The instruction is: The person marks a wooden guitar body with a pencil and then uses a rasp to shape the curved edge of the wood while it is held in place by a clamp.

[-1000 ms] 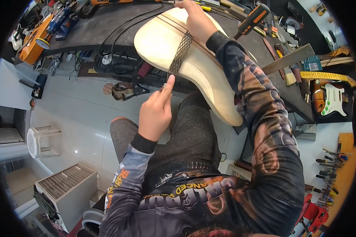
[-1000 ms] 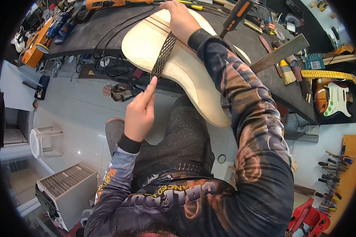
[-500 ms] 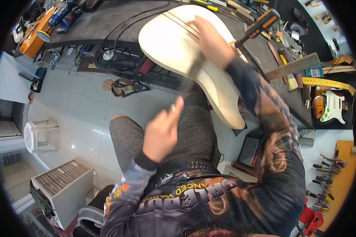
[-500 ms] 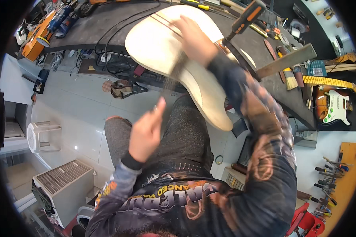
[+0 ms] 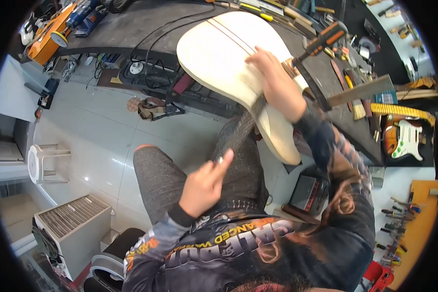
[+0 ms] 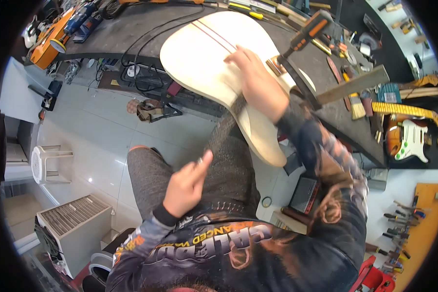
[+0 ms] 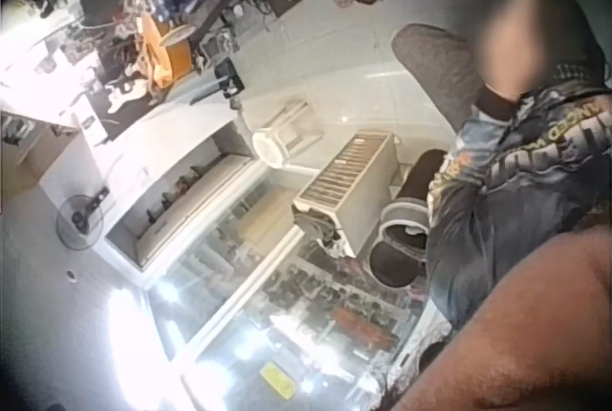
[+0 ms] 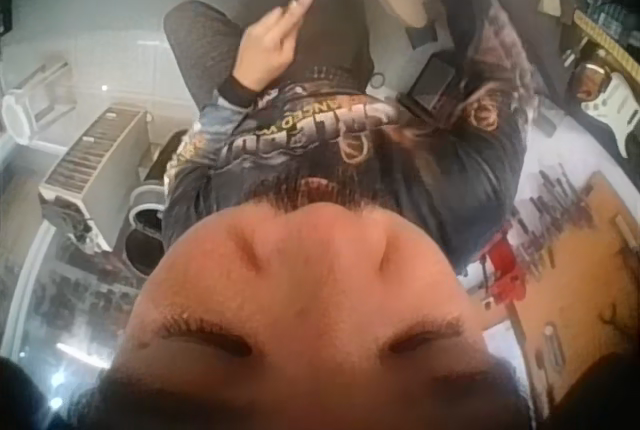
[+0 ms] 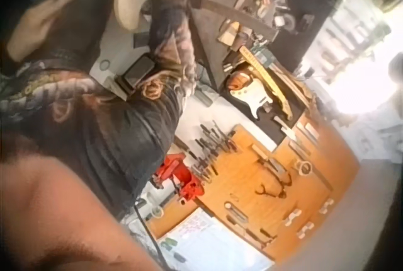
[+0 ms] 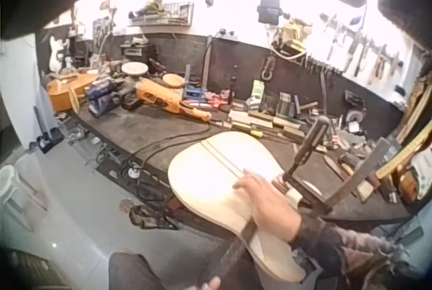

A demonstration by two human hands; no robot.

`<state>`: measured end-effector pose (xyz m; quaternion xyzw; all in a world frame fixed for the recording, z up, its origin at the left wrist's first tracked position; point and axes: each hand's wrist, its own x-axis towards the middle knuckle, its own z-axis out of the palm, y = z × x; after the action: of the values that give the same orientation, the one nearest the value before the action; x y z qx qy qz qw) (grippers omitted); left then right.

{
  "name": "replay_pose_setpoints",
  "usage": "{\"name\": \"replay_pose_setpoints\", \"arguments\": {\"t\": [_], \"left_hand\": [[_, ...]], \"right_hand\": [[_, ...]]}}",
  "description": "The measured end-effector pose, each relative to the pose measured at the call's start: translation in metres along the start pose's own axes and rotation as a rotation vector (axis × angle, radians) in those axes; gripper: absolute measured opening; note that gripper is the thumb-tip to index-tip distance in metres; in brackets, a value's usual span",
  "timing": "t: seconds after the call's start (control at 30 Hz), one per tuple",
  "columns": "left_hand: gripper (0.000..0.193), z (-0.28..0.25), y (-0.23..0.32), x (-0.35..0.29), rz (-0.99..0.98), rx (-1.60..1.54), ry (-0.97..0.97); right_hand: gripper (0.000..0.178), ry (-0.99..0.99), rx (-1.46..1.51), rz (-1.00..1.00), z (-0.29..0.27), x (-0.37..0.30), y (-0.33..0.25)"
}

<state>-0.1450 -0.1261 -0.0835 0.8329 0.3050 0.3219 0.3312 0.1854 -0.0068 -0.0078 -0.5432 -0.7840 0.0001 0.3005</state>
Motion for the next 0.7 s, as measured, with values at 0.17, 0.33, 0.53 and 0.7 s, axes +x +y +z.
{"name": "replay_pose_setpoints", "arguments": {"t": [0.17,0.33,0.53,0.7], "left_hand": [[0.073,-0.027,-0.025,0.085,0.000,0.106,0.095],[0.074,-0.012,-0.021,0.057,-0.035,0.053,0.104],[0.073,-0.024,-0.013,0.050,-0.024,0.150,0.046],[0.066,-0.013,-0.021,0.097,-0.040,0.072,0.149]], "right_hand": [[0.057,0.218,-0.006,-0.094,0.015,0.106,0.047],[0.055,0.159,-0.003,-0.125,0.030,0.074,0.044],[0.052,0.168,0.096,-0.120,0.005,0.065,0.016],[0.061,0.216,-0.055,-0.222,0.028,0.135,0.062]]}}
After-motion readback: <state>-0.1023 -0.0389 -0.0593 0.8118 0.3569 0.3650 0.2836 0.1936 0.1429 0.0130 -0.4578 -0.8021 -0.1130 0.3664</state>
